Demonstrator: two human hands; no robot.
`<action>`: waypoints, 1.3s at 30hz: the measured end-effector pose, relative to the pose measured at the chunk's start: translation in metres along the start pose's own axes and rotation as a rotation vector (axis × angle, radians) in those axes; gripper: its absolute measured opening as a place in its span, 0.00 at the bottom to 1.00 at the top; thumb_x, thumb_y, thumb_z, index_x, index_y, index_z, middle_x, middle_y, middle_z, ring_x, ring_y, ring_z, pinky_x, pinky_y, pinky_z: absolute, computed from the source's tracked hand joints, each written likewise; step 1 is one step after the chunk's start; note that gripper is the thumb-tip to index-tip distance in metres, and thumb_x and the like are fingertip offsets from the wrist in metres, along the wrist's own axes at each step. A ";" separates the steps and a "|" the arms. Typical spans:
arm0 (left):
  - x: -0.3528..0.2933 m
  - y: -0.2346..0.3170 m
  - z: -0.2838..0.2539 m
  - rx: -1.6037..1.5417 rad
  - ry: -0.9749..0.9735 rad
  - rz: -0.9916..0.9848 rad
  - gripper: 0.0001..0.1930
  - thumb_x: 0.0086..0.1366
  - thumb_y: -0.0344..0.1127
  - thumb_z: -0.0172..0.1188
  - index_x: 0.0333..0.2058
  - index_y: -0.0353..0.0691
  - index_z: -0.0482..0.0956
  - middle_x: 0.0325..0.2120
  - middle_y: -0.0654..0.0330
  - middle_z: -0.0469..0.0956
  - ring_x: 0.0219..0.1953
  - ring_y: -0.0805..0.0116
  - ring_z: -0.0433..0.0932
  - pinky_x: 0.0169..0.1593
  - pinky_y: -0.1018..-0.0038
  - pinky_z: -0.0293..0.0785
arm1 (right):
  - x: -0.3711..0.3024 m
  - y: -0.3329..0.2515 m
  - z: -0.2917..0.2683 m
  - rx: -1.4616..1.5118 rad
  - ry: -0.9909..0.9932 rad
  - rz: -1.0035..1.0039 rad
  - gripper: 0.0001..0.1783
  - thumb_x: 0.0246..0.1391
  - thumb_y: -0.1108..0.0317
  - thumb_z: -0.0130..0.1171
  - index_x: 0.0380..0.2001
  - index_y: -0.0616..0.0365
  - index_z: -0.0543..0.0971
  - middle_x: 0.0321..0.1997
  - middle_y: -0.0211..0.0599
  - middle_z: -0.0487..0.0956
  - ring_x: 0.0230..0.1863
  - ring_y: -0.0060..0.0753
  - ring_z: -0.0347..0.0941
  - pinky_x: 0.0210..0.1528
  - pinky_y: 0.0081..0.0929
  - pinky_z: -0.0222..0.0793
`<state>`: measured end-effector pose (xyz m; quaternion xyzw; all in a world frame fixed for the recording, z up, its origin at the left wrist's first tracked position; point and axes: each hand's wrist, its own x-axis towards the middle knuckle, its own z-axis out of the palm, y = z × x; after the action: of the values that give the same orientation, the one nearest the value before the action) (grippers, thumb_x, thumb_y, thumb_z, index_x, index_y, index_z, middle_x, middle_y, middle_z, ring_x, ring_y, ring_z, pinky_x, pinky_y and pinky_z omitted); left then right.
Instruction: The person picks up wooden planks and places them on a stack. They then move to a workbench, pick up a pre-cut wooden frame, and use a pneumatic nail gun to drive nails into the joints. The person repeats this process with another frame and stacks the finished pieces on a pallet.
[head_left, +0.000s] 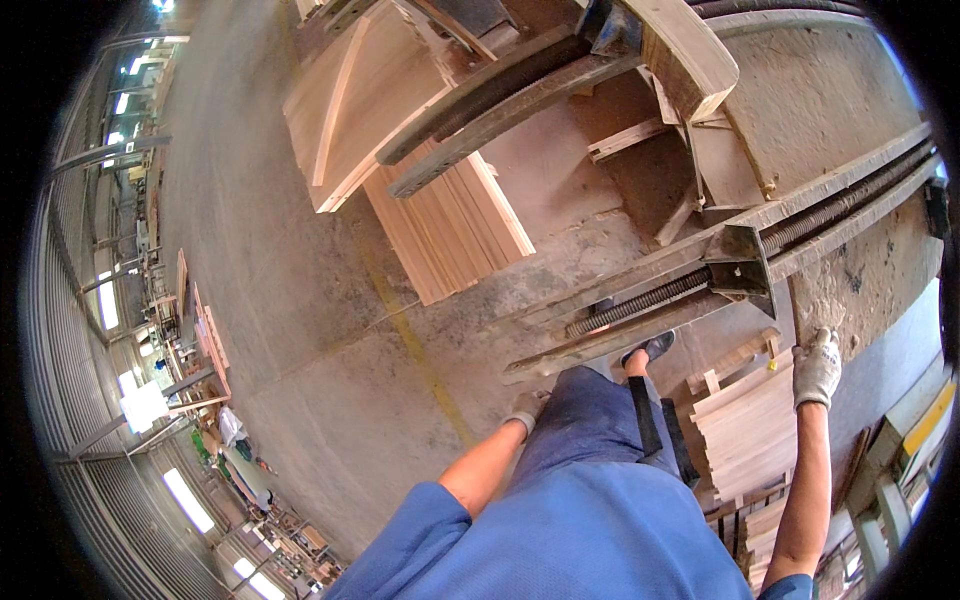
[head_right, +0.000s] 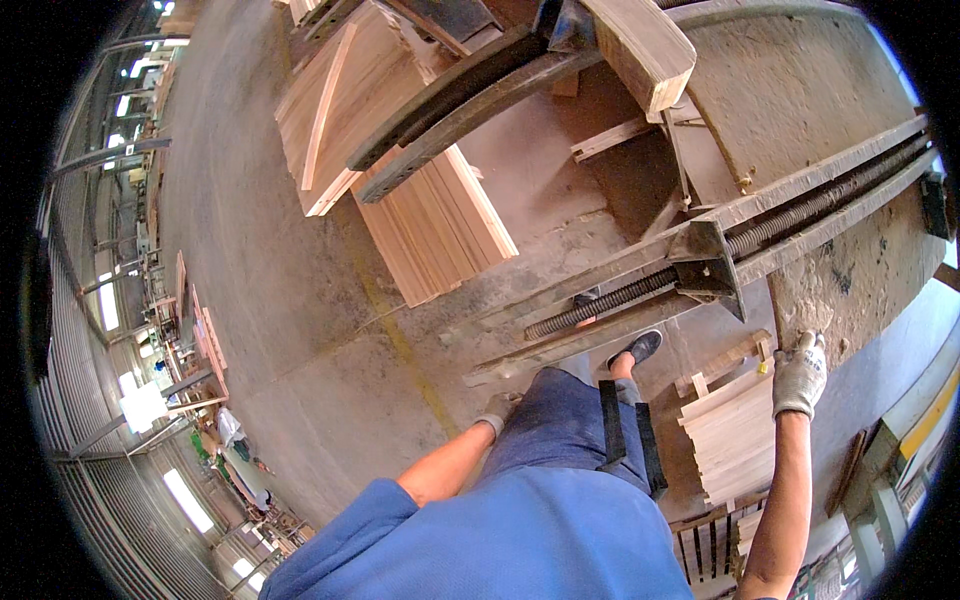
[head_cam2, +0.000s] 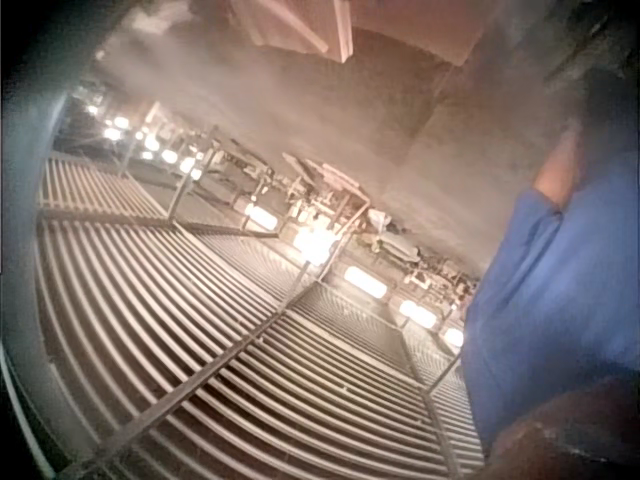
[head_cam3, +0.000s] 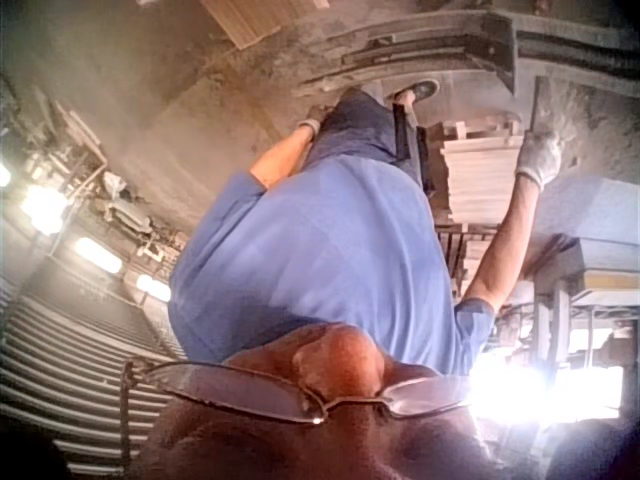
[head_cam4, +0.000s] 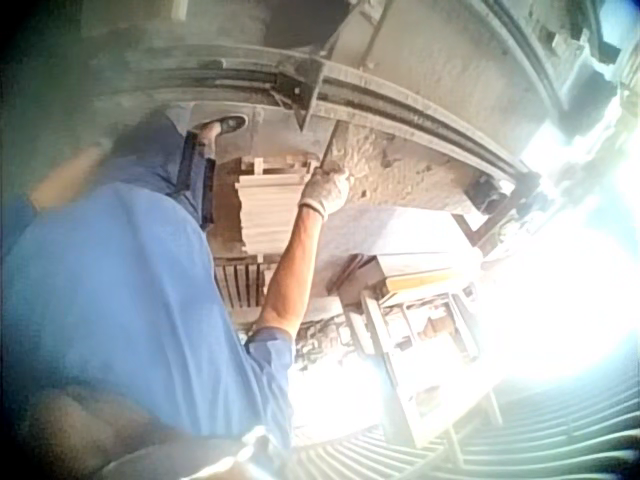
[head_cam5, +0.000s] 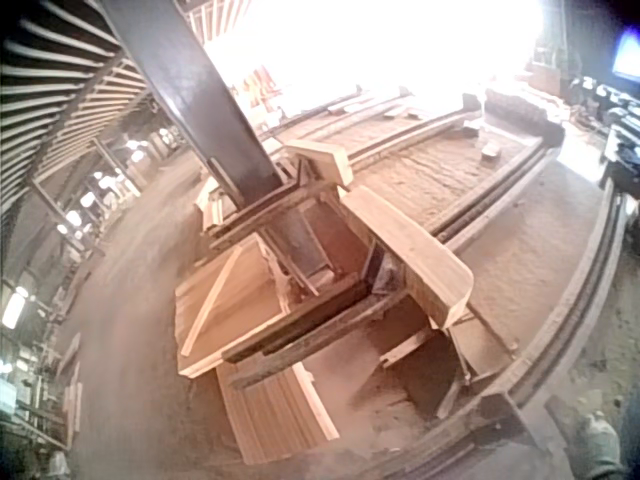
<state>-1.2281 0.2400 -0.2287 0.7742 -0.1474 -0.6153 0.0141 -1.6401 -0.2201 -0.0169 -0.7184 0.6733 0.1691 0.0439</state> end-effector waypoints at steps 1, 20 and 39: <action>-0.005 0.008 -0.002 0.036 0.001 0.003 0.18 0.66 0.51 0.52 0.47 0.53 0.85 0.48 0.56 0.82 0.50 0.54 0.81 0.55 0.65 0.74 | 0.001 -0.001 0.000 0.003 -0.001 0.002 0.32 0.46 0.65 0.70 0.54 0.60 0.69 0.57 0.57 0.73 0.54 0.58 0.74 0.55 0.44 0.71; -0.034 0.043 0.007 0.039 0.142 0.115 0.16 0.67 0.46 0.57 0.47 0.47 0.85 0.45 0.55 0.84 0.47 0.59 0.82 0.53 0.66 0.74 | 0.006 0.003 0.010 0.017 0.035 0.000 0.25 0.46 0.65 0.70 0.45 0.59 0.71 0.46 0.52 0.78 0.47 0.56 0.77 0.49 0.46 0.74; -0.015 0.067 0.005 0.150 0.231 0.319 0.27 0.67 0.58 0.49 0.55 0.46 0.79 0.55 0.49 0.77 0.56 0.46 0.75 0.60 0.58 0.69 | 0.002 0.023 0.011 0.025 0.045 -0.010 0.28 0.44 0.66 0.69 0.50 0.61 0.73 0.49 0.52 0.79 0.51 0.51 0.77 0.53 0.41 0.75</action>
<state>-1.2496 0.1809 -0.2016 0.8054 -0.3109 -0.4997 0.0704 -1.6650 -0.2206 -0.0241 -0.7247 0.6727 0.1445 0.0384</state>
